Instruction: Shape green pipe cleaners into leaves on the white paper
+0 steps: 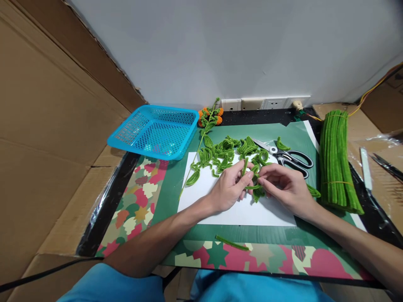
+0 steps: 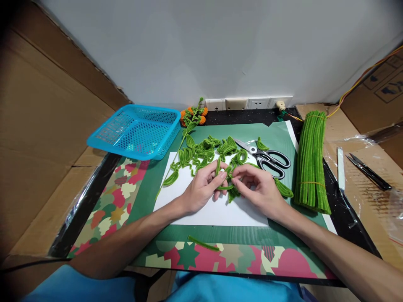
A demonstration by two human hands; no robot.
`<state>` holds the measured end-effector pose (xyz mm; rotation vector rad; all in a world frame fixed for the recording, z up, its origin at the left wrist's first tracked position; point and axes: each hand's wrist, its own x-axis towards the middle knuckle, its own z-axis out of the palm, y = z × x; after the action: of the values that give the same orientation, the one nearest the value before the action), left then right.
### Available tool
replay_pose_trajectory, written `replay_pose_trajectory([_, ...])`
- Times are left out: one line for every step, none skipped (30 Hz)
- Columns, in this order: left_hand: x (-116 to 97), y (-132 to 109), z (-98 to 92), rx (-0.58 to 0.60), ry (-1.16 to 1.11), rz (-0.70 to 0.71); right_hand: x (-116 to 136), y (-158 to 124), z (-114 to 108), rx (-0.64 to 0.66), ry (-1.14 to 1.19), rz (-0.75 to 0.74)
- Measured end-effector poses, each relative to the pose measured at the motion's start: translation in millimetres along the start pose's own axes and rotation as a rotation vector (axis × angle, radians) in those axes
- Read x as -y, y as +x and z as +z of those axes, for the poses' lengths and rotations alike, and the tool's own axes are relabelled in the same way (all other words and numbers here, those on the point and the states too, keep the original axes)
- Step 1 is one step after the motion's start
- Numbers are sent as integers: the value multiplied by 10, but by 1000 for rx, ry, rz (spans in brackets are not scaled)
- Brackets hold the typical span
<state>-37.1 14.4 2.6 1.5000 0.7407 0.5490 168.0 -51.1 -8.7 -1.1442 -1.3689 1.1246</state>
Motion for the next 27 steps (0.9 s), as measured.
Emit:
replay_pose_trajectory([-4,-4,0,2,11,3,-1,0,2,-1,0,2])
replay_pose_trajectory([-7,-8,1,4,17,5,-1,1,4,-1,1,6])
replay_pose_trajectory([-10,-12,1,4,17,6,-1,2,7,-1,3,11])
replay_pose_trajectory([-13,-16,1,3,11,6,0,4,10,-3,6,18])
replay_pose_trajectory([-15,-18,1,3,4,5,1,5,13,-5,10,24])
replay_pose_trajectory([-17,-20,0,3,0,3,1,5,15,-5,13,29])
replay_pose_trajectory([-20,-22,-1,6,3,0,1,5,16,-6,15,32])
replay_pose_trajectory([-22,-23,-3,9,11,-5,2,4,16,-5,15,31])
replay_pose_trajectory([-24,-23,-5,13,21,-11,3,3,15,-5,15,29])
replay_pose_trajectory([-25,-24,-7,18,30,-16,6,2,15,-3,13,27])
replay_pose_trajectory([-26,-24,-9,23,37,-21,9,1,14,-2,12,24])
replay_pose_trajectory([-27,-23,-11,26,42,-24,14,1,14,-3,10,20])
replay_pose_trajectory([-27,-23,-12,29,46,-26,20,1,14,-4,7,18])
replay_pose_trajectory([-27,-23,-14,32,49,-26,25,2,14,-5,2,17])
replay_pose_trajectory([-28,-23,-14,34,51,-25,29,3,14,-6,-3,17])
replay_pose_trajectory([-28,-23,-15,35,51,-23,31,3,14,-7,-7,17])
replay_pose_trajectory([-29,-23,-14,35,50,-19,32,4,14,-7,-8,18])
replay_pose_trajectory([-29,-24,-13,36,47,-16,32,4,14,-7,-7,20])
replay_pose_trajectory([-30,-25,-12,35,44,-13,31,4,14,-6,-4,22])
replay_pose_trajectory([-32,-26,-10,32,39,-10,29,4,15,-6,-2,23])
replay_pose_trajectory([-33,-27,-8,27,29,-7,28,4,17,-7,0,24])
replay_pose_trajectory([-36,-29,-6,20,17,-2,28,5,18,-10,1,27])
replay_pose_trajectory([-39,-32,-4,13,6,4,28,6,20,-13,0,29])
replay_pose_trajectory([-43,-34,-3,8,2,7,29,7,20,-16,0,30])
replay_pose_trajectory([-46,-37,-2,8,6,8,31,8,20,-18,1,31])
replay_pose_trajectory([-50,-40,-1,13,17,8,32,9,19,-18,1,31])
replay_pose_trajectory([-52,-42,0,22,33,7,34,9,17,-16,0,30])
